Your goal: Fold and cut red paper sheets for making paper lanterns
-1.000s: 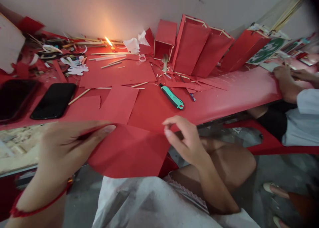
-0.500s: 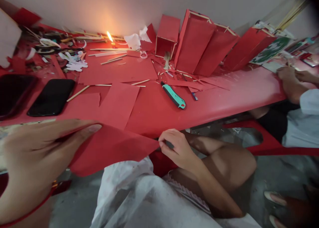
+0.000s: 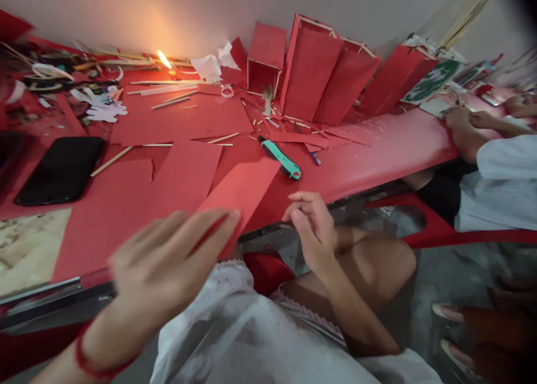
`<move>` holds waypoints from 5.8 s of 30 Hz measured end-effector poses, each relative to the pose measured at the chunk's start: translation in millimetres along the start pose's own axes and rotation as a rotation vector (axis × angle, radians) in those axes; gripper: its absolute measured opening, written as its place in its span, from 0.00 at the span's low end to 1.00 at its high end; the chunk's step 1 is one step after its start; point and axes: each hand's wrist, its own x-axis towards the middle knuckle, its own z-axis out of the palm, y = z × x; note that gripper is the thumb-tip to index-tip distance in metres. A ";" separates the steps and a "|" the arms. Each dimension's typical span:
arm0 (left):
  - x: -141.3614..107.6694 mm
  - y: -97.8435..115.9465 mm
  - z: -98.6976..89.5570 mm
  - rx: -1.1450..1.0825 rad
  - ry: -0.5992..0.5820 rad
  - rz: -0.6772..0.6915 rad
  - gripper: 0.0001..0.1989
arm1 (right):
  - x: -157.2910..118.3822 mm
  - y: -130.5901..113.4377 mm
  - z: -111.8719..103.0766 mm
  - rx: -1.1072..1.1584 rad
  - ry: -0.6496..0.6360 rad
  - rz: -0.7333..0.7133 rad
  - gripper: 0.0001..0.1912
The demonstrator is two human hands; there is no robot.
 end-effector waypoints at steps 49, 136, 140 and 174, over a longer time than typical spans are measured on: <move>3.9 9.3 83.8 0.088 -0.136 -0.069 0.05 | 112.4 -27.7 119.4 -1.369 -0.441 -0.097 0.23; 107.6 -44.9 121.0 0.397 -0.732 -0.112 0.32 | 91.8 35.2 27.8 -0.826 -0.098 0.159 0.18; 109.8 -46.3 119.5 0.365 -0.759 -0.166 0.31 | 80.4 28.7 26.0 -0.692 -0.133 0.161 0.17; 102.2 -44.8 119.0 0.488 -0.324 0.198 0.11 | 79.5 40.1 23.8 -0.697 -0.146 0.001 0.14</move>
